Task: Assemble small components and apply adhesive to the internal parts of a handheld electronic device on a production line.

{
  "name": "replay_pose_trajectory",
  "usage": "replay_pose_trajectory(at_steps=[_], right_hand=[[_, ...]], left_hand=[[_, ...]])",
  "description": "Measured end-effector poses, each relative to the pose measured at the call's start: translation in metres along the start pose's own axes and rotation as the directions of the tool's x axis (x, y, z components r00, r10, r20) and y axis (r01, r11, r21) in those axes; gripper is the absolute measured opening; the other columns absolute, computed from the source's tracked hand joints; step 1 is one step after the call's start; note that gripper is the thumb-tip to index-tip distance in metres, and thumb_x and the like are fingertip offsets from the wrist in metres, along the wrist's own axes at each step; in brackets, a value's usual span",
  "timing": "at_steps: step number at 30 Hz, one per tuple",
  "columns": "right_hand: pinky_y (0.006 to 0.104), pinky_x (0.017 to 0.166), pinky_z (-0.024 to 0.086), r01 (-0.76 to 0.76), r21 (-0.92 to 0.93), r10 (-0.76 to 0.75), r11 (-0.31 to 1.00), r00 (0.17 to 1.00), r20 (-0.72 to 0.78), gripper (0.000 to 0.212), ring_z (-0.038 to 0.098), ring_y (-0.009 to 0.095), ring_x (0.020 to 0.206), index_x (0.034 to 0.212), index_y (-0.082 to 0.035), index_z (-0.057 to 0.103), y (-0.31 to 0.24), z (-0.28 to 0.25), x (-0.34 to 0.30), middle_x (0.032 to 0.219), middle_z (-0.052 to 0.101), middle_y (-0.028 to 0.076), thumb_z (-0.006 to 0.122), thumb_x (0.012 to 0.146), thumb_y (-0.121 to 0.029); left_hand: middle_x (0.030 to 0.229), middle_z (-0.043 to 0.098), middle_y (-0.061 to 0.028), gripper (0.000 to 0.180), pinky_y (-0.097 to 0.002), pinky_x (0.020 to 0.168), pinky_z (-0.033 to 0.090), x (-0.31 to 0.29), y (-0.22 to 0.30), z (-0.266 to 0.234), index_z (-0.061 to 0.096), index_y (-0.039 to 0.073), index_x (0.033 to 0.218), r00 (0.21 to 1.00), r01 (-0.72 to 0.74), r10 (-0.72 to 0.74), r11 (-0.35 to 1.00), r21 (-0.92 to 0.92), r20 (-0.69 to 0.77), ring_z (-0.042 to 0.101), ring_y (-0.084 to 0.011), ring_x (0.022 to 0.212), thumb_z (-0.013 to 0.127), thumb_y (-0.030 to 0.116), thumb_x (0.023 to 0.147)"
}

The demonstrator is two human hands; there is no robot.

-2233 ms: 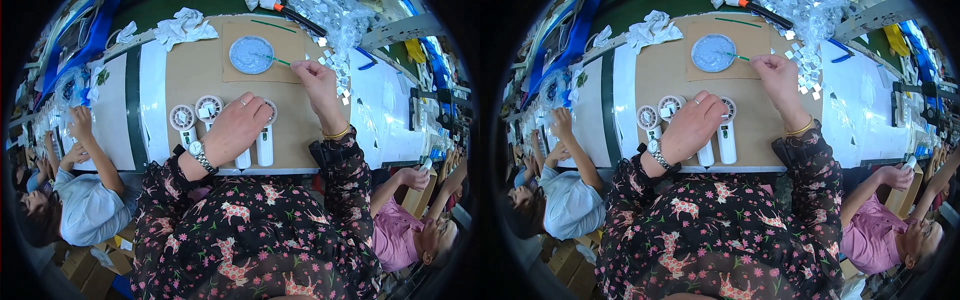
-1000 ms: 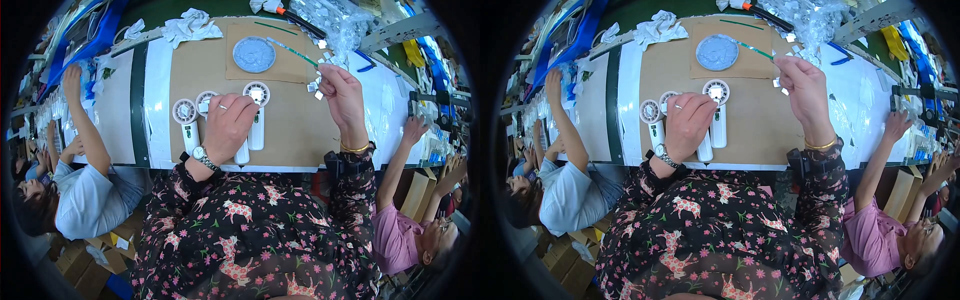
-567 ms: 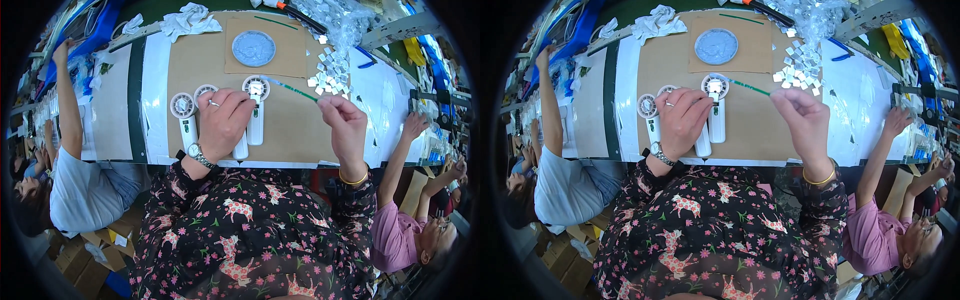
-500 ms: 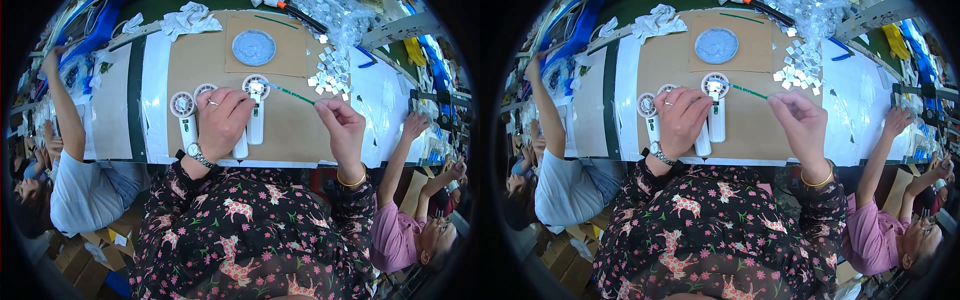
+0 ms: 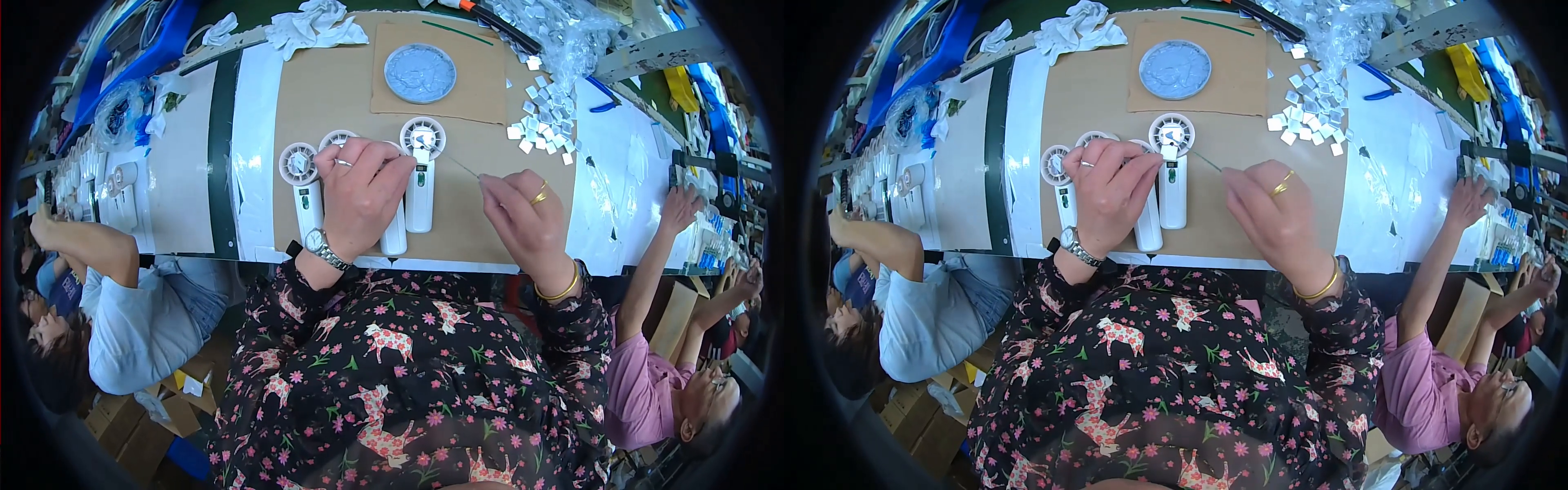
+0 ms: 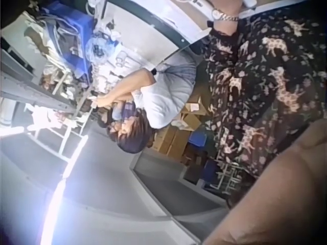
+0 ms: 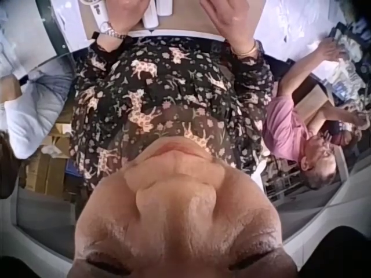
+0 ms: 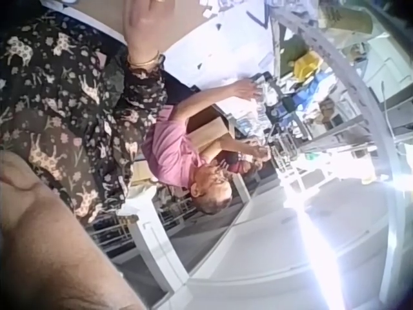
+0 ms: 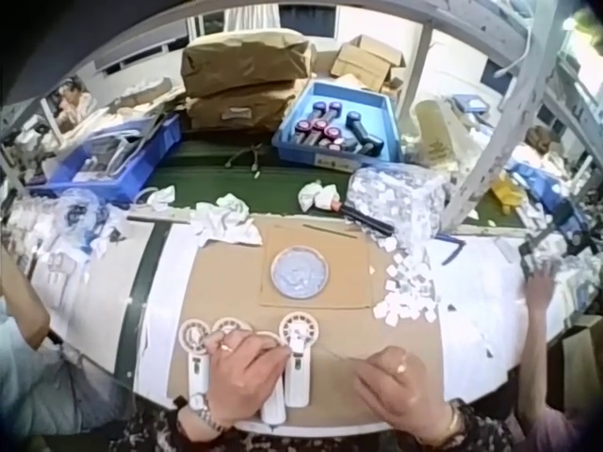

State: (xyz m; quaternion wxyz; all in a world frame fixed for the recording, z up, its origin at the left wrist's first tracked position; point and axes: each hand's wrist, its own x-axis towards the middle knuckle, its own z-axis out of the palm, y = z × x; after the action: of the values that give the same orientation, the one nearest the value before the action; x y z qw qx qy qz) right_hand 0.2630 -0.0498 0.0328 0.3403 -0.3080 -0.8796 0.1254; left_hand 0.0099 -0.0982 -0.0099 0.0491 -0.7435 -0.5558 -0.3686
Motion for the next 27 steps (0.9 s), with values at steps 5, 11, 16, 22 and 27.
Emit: replay_pose_trajectory(at_steps=[5,11,16,22,27], right_hand=[[0.0356,0.058,0.046,0.271,-0.116,-0.252,0.956,0.956,0.152,0.04,0.059,0.025,0.072,0.111,0.004,0.075,0.003,-0.009,-0.003,0.085,0.058,0.007,0.083,0.072,0.01],[0.036,0.059,0.045,0.248,-0.101,-0.245,0.964,0.969,0.044,0.042,0.059,0.024,0.071,0.109,0.005,0.075,0.008,-0.013,-0.007,0.082,0.057,0.006,0.083,0.069,0.011],[0.0359,0.058,0.046,0.216,-0.072,-0.217,0.974,0.976,-0.011,0.041,0.058,0.023,0.068,0.107,0.005,0.076,0.009,-0.018,-0.01,0.08,0.058,0.006,0.082,0.067,0.013],[0.0351,0.058,0.046,0.265,-0.066,-0.26,0.962,0.963,0.075,0.041,0.058,0.023,0.068,0.108,0.005,0.076,0.011,-0.018,-0.014,0.081,0.06,0.007,0.081,0.068,0.015],[0.0327,0.06,0.047,0.177,0.012,-0.177,0.984,0.984,-0.001,0.037,0.058,0.022,0.069,0.107,0.004,0.076,0.01,-0.016,-0.021,0.083,0.063,0.008,0.081,0.072,0.014]], left_hand=[[0.099,0.067,0.007,0.017,-0.0419,0.094,0.031,0.0,0.0,0.001,0.076,0.018,0.098,1.0,0.012,-0.012,1.0,-0.004,0.007,0.062,-0.0151,0.099,0.079,0.011,0.083],[0.099,0.067,0.0069,0.015,-0.0429,0.094,0.03,0.001,0.001,0.0,0.076,0.018,0.097,1.0,0.028,-0.028,1.0,-0.013,0.011,0.062,-0.0155,0.099,0.08,0.012,0.084],[0.097,0.069,0.0035,0.018,-0.0409,0.093,0.031,0.003,0.0,0.0,0.078,0.016,0.095,0.999,0.043,-0.044,0.999,-0.019,-0.004,0.063,-0.0189,0.096,0.086,0.013,0.08],[0.097,0.07,0.0034,0.016,-0.04,0.091,0.03,0.006,-0.002,0.003,0.076,0.017,0.092,0.997,0.072,-0.073,0.997,-0.017,-0.037,0.061,-0.0191,0.096,0.087,0.015,0.08],[0.098,0.067,0.0038,0.015,-0.0427,0.094,0.031,0.005,-0.003,0.005,0.073,0.017,0.093,0.994,0.102,-0.103,0.994,-0.032,-0.025,0.061,-0.0202,0.098,0.084,0.016,0.083]])
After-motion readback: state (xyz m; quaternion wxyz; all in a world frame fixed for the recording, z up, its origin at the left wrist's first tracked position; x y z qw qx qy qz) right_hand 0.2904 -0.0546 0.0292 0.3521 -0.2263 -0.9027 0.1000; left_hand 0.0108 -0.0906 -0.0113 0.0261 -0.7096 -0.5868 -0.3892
